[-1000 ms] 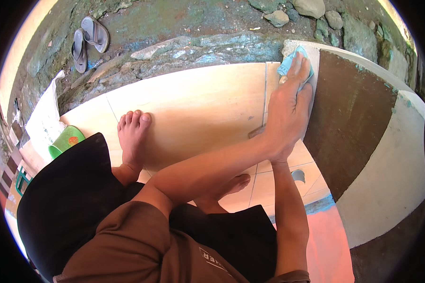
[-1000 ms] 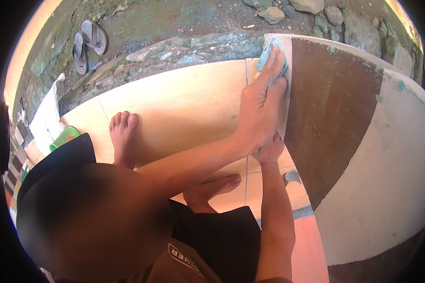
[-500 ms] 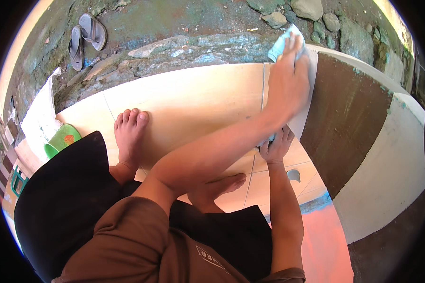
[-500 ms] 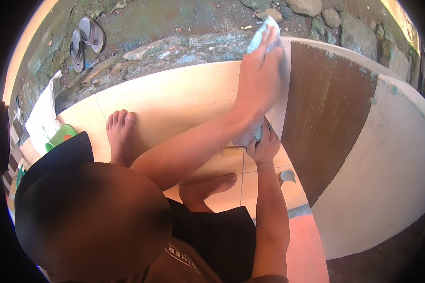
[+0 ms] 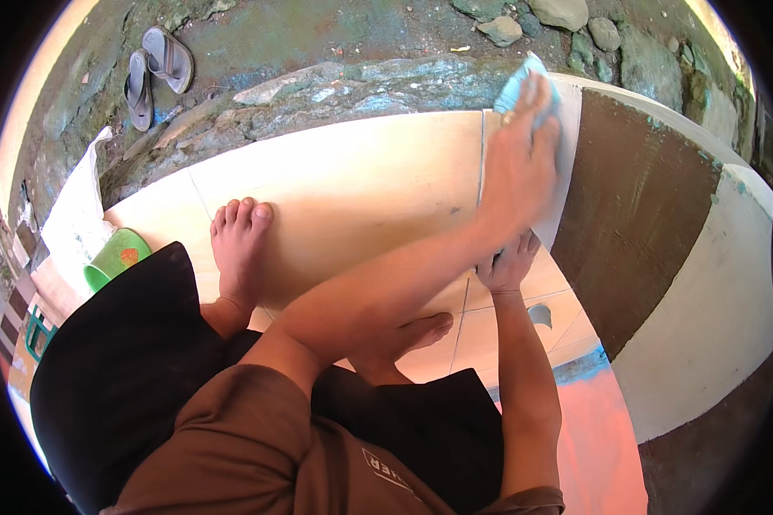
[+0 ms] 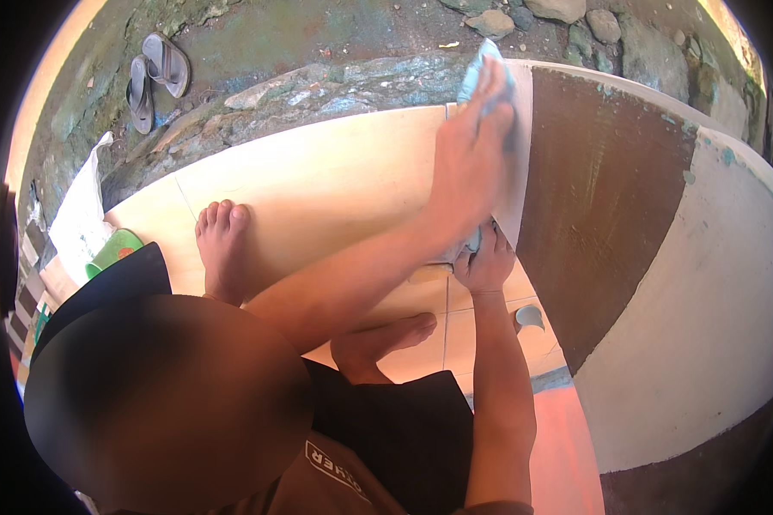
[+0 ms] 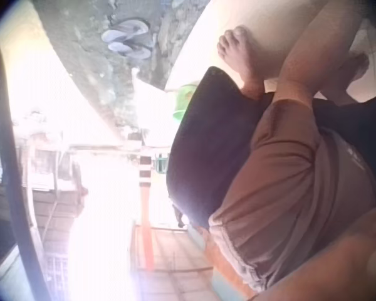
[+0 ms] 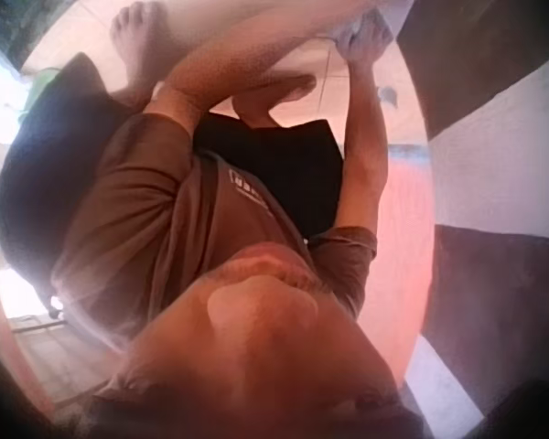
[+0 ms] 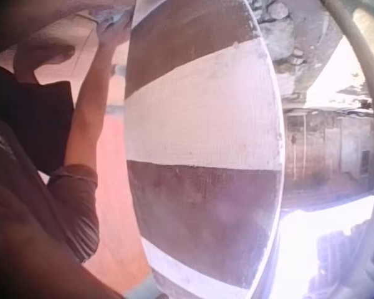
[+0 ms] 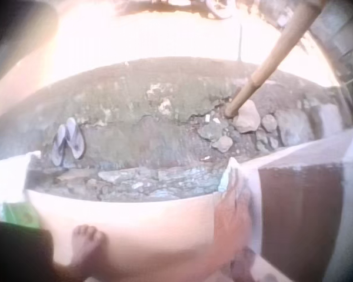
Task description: The person sits on a tiled floor and uses a cloth to wipe the edges and corners of a striped concrete stair. The person repeatedly scrubs the same areas along the stair's edge.
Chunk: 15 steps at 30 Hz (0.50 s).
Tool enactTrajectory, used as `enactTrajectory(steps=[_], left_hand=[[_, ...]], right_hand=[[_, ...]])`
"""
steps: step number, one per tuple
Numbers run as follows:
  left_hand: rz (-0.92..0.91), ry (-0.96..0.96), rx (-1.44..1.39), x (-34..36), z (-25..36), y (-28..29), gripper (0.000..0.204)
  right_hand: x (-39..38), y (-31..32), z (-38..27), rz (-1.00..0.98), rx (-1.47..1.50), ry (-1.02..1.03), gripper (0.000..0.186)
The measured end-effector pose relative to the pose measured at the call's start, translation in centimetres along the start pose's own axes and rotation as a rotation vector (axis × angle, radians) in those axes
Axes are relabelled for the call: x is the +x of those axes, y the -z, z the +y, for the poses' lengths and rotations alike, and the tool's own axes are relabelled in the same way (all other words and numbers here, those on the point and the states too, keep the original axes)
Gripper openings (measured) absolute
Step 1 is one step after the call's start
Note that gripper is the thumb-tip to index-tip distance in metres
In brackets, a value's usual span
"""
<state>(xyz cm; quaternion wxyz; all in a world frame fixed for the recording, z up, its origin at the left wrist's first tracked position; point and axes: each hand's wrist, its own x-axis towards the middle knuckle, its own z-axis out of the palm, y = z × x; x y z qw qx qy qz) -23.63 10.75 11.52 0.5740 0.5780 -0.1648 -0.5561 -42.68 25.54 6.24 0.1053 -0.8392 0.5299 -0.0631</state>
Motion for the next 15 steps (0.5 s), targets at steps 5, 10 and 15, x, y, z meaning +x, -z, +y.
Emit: enactTrajectory(steps=[5,10,15], left_hand=[[-0.033,-0.031,0.150,-2.7,1.2,-0.2,0.055],[-0.102,-0.100,0.009,-4.0,0.2,0.9,0.051],[-0.010,0.123,0.080,0.0,-0.1,-0.1,0.051]], right_hand=[[-1.0,-0.2,0.4,-0.013,0.026,0.005,0.069],[-1.2,-0.5,0.8,-0.089,0.042,-0.060,0.066],[0.0,0.0,0.1,-0.013,0.076,-0.051,0.065]])
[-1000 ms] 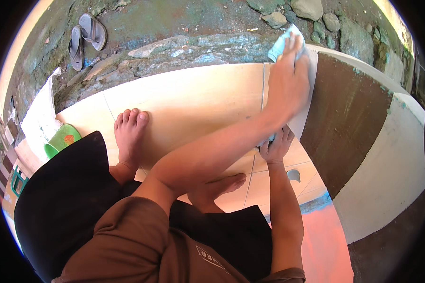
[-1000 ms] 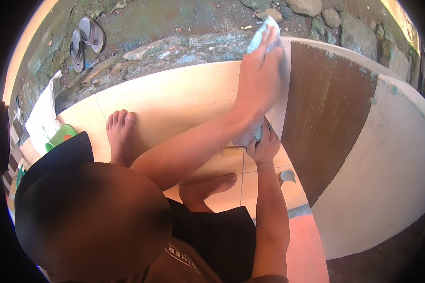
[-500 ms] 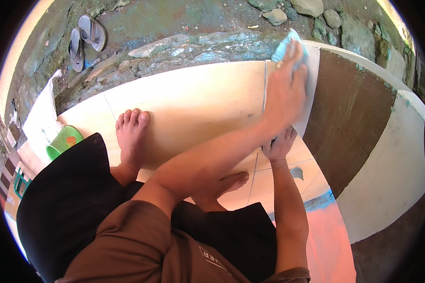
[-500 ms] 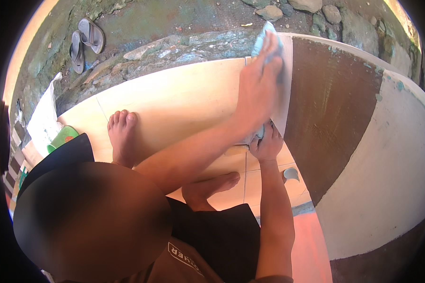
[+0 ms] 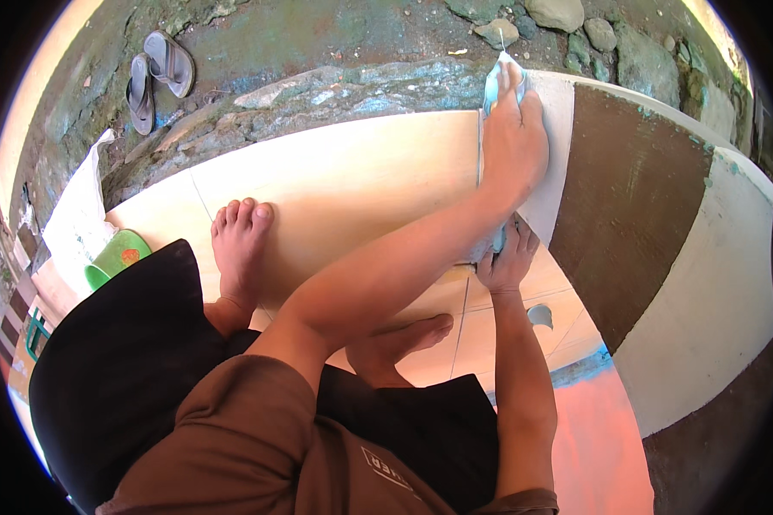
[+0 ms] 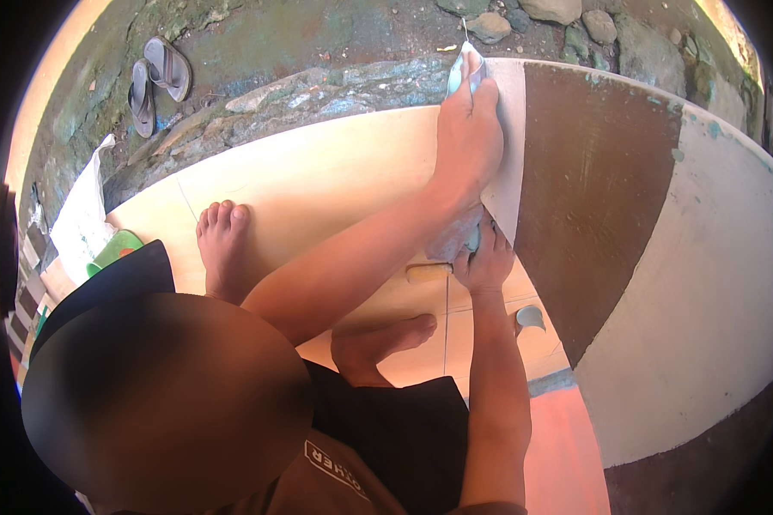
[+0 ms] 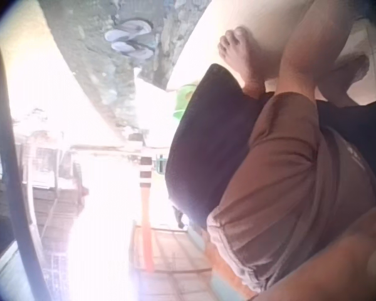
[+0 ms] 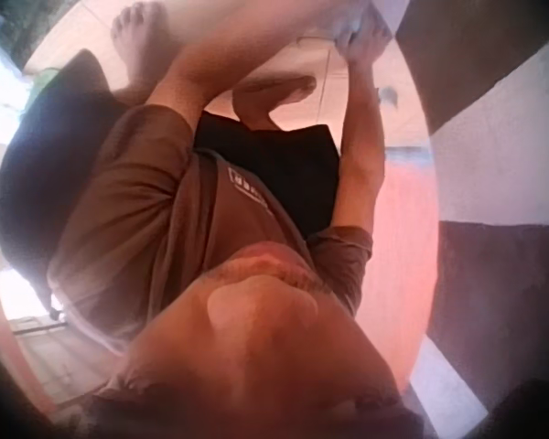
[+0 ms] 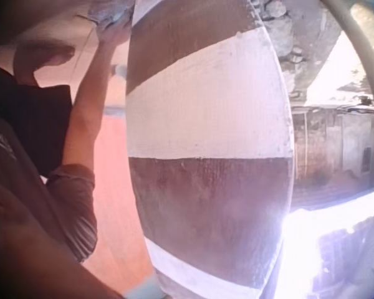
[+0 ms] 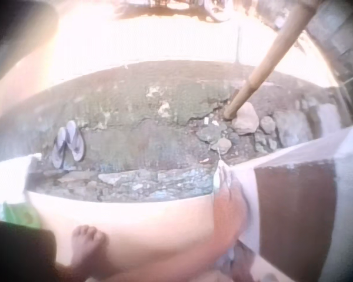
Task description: The person sits on a tiled floor and uses a cloth to wipe the edges and corners of a striped concrete stair. The person repeatedly scrubs the same areas along the stair's edge.
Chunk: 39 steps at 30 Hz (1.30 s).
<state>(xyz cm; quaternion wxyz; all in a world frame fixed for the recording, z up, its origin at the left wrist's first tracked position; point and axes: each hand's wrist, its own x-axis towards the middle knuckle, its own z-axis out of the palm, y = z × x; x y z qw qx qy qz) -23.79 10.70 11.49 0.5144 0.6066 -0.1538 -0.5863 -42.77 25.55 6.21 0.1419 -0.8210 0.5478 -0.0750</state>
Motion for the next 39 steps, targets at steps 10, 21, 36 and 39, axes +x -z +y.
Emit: enactTrajectory(steps=[10,21,36,39], left_hand=[[-0.028,0.051,-0.003,1.6,0.0,0.2,0.059],[0.051,0.010,0.043,0.0,-0.5,-0.5,0.061],[-0.024,-0.175,0.252,-6.1,-2.7,0.0,0.058],[0.089,-0.197,0.128,0.9,-1.0,-0.5,0.055]], right_hand=[[-1.3,0.1,0.2,-0.062,0.020,-0.040,0.068],[-0.5,0.2,-0.3,-0.062,0.042,-0.040,0.064],[-1.5,-1.4,1.4,-0.169,-0.040,-0.063,0.068],[-0.6,0.3,0.4,-0.001,-0.085,0.060,0.068]])
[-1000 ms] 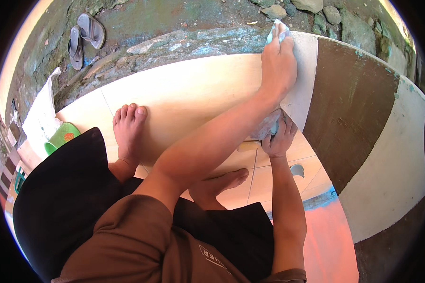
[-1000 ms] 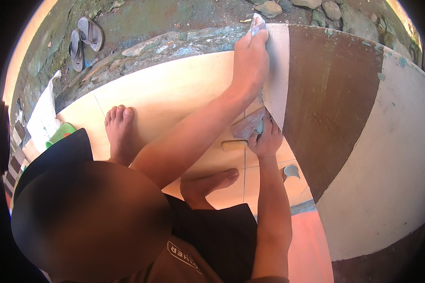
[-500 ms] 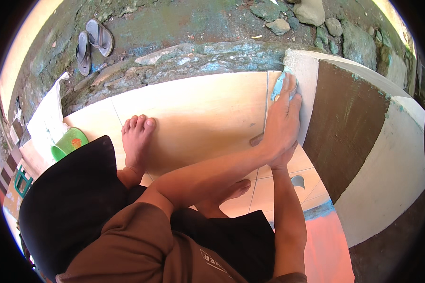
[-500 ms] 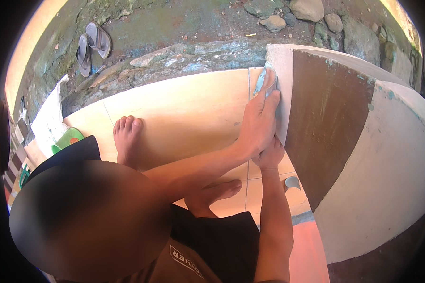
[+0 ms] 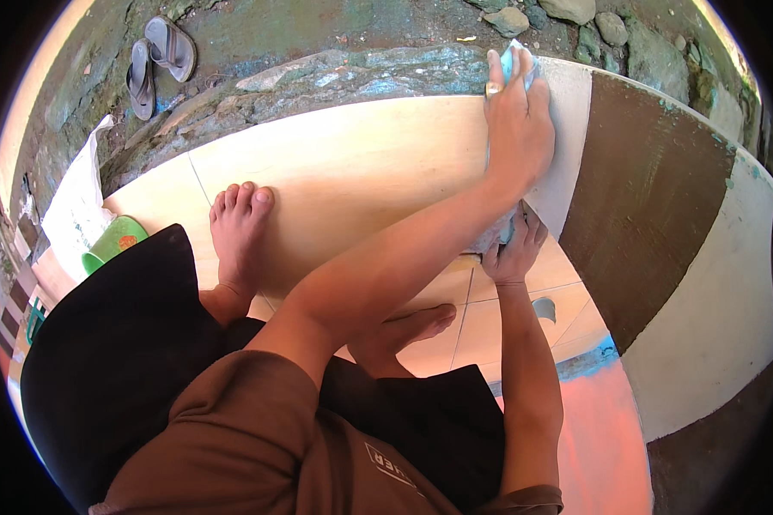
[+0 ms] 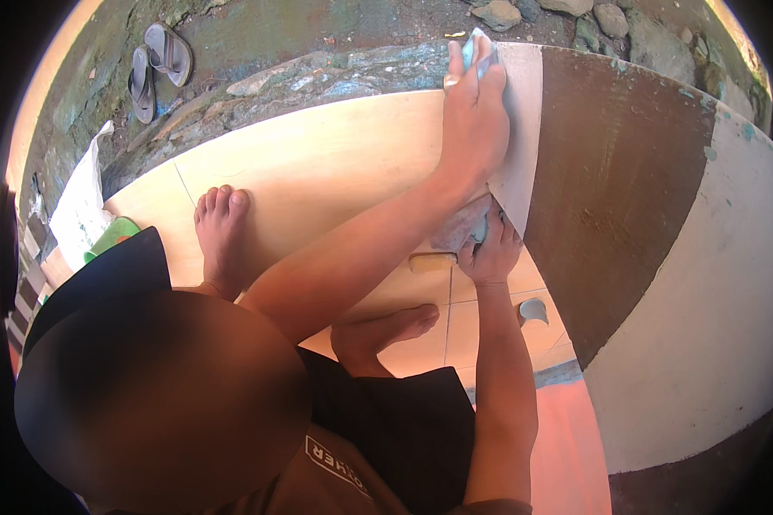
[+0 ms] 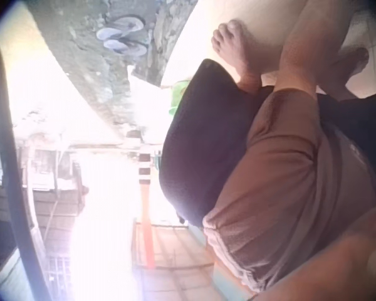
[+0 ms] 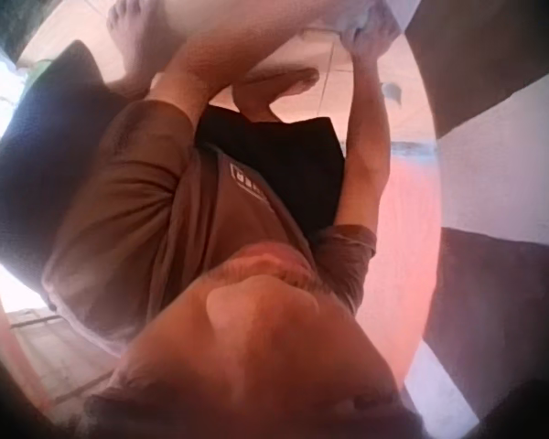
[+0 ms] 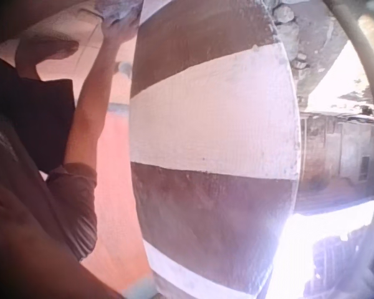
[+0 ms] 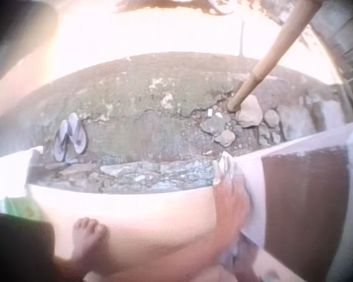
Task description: The person sits on a tiled floor and uses a cloth to wipe the edges and corners of a striped concrete stair. The person repeatedly scrubs the same areas along the stair's edge.
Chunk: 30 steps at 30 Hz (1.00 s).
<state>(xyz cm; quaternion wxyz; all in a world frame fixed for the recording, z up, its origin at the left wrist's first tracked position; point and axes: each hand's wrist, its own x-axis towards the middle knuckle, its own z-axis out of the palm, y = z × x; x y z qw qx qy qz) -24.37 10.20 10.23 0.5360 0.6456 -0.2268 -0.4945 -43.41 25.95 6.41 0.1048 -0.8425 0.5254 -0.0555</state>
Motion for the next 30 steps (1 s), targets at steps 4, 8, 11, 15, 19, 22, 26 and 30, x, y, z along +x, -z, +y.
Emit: enactTrajectory(steps=[4,8,11,15,19,22,26,30], left_hand=[[-0.064,0.042,-0.130,-4.5,0.2,-0.2,0.055],[-0.122,0.079,-0.118,-7.7,-0.8,0.9,0.057],[-0.032,0.111,-0.056,-2.5,-0.6,0.0,0.056],[-0.037,0.096,-0.085,-6.2,0.4,0.2,0.051],[-0.060,-0.041,-0.071,-8.9,-2.4,1.4,0.043],[-0.132,-0.109,0.039,-6.6,-2.2,3.0,0.037],[-0.034,-0.280,0.261,-5.7,-3.0,3.4,0.028],[-0.088,-0.045,0.028,-6.0,-1.7,3.1,0.024]], right_hand=[[-2.0,-1.7,1.3,-0.231,0.100,-0.166,0.068],[-0.7,-2.1,0.9,-0.063,0.118,-0.099,0.068],[-1.8,-1.0,0.8,0.018,0.112,-0.058,0.070],[0.1,-0.8,-0.6,-0.187,0.219,-0.341,0.076],[0.7,-0.6,-1.0,-0.256,-0.007,-0.233,0.075],[0.2,-0.9,0.0,0.038,0.115,-0.041,0.075],[0.1,-0.1,-0.2,-0.011,0.117,-0.060,0.072],[0.7,-0.4,-0.5,0.037,0.120,-0.029,0.070]])
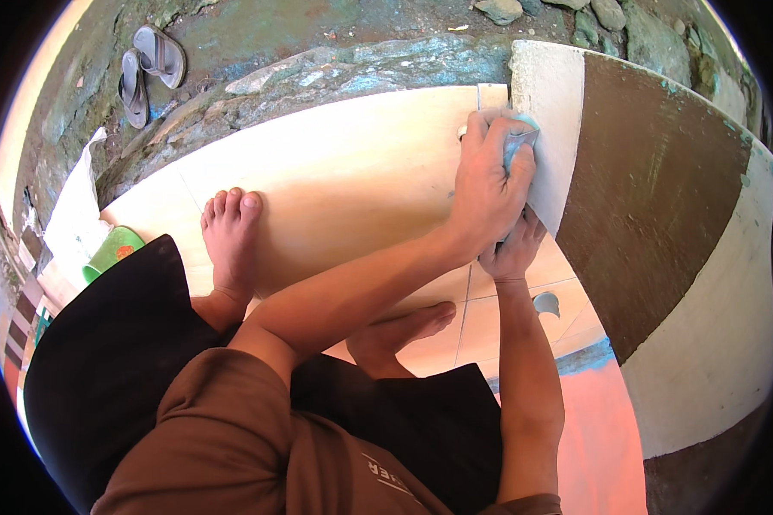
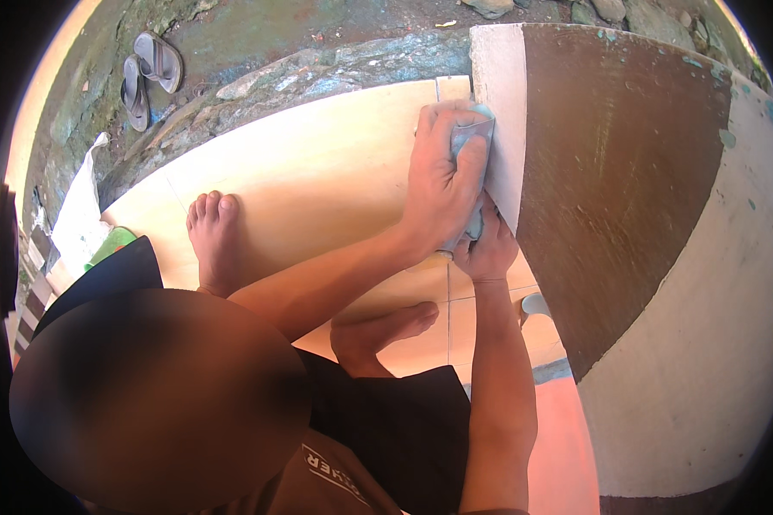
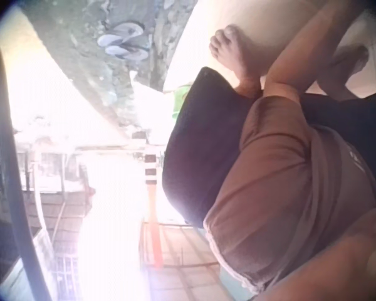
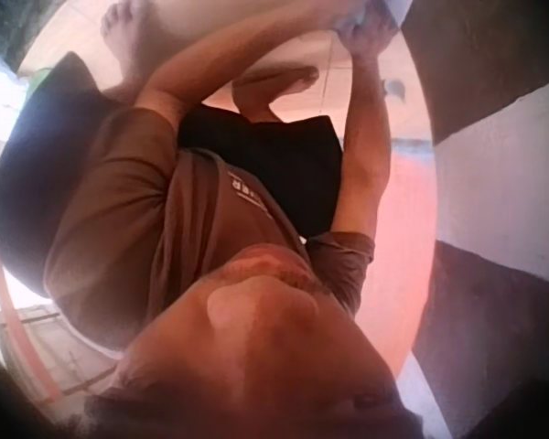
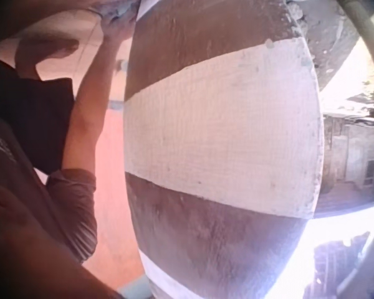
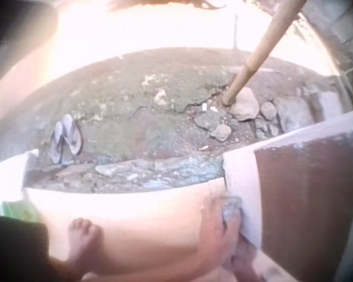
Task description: The person sits on a tiled floor and uses a cloth to wipe the edges and corners of a striped concrete stair. The person repeatedly scrubs the same areas along the stair's edge.
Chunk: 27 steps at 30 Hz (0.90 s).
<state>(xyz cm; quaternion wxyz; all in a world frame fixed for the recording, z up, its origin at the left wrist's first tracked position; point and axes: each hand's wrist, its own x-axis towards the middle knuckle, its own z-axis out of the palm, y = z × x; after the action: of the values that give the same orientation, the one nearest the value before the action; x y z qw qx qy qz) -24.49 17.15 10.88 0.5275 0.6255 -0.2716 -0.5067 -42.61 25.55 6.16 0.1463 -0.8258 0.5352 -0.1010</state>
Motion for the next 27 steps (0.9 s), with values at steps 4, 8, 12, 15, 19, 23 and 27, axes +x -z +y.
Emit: enactTrajectory(steps=[4,8,12,15,19,23,27], left_hand=[[0.117,0.054,-0.012,0.9,0.6,0.0,0.022],[0.131,-0.027,-0.006,3.2,-0.4,0.9,0.025],[0.035,0.281,-0.368,2.7,1.1,0.7,0.031],[0.112,0.306,-0.391,2.4,1.0,0.0,0.035],[0.133,0.382,-0.393,2.9,0.9,-0.1,0.034],[0.112,0.473,-0.417,3.1,1.7,0.1,0.024],[0.157,0.453,-0.439,3.3,1.6,-0.3,0.021]], right_hand=[[-0.5,0.2,0.3,-0.032,0.032,-0.015,0.061],[-0.5,0.1,0.4,-0.025,0.041,-0.006,0.062],[-0.8,-0.1,0.5,-0.034,0.026,-0.007,0.063],[-0.9,-0.1,0.7,-0.032,0.018,0.006,0.064],[-0.7,0.0,0.6,-0.027,0.028,0.011,0.064],[-0.8,-0.1,0.5,-0.026,0.031,0.000,0.064],[-0.7,-0.1,0.5,-0.029,0.028,-0.004,0.064]])
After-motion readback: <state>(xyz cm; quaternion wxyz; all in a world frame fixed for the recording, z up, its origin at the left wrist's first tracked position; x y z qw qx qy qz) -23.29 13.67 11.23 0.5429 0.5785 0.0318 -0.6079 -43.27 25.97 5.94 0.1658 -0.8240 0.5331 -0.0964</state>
